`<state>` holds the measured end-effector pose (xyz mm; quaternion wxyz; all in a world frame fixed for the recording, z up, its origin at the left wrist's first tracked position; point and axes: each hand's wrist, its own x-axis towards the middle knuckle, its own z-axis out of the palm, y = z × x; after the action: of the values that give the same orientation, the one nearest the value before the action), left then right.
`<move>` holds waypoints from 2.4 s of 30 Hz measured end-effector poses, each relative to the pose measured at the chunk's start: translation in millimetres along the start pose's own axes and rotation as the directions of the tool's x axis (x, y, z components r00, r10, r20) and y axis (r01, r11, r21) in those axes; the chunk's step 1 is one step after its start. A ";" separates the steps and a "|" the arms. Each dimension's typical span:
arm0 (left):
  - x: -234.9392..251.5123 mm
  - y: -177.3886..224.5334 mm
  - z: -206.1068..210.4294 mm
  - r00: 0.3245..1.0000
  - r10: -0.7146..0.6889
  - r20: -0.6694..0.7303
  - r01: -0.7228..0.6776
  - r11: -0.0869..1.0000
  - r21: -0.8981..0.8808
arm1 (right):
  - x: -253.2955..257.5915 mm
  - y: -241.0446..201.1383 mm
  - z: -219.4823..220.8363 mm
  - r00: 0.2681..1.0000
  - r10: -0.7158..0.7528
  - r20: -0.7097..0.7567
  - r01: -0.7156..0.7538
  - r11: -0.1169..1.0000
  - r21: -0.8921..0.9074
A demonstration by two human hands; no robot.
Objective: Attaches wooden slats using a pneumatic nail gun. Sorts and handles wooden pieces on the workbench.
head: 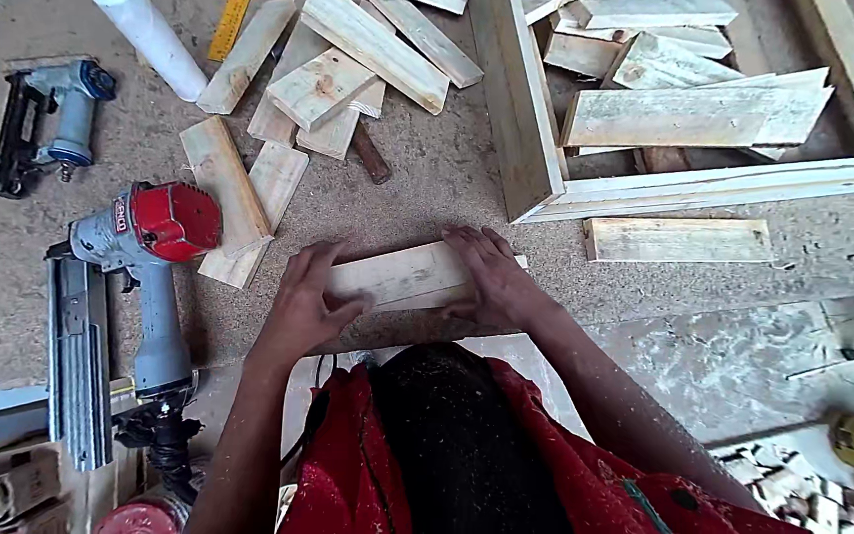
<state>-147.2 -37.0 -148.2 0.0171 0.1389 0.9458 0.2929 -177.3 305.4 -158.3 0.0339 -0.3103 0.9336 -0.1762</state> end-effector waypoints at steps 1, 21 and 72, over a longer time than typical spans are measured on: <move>-9.1 -5.2 1.9 1.000 -0.017 0.024 0.017 1.000 -0.010 | -0.3 6.0 0.9 1.000 -0.019 0.024 0.020 1.000 -0.004; -25.8 -23.9 27.1 0.946 -0.192 -0.262 0.107 0.946 -0.306 | 13.9 28.1 16.8 0.962 -0.215 -0.169 0.221 0.975 0.016; -20.1 -22.4 40.2 0.844 -0.400 -0.358 0.187 0.844 -0.503 | 17.0 18.0 14.5 0.995 -0.065 -0.079 0.073 0.993 0.094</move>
<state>-129.0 -38.2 -195.0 -0.1246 -0.0911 0.8398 0.5205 -198.6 304.4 -177.3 0.0075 -0.3335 0.9132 -0.2339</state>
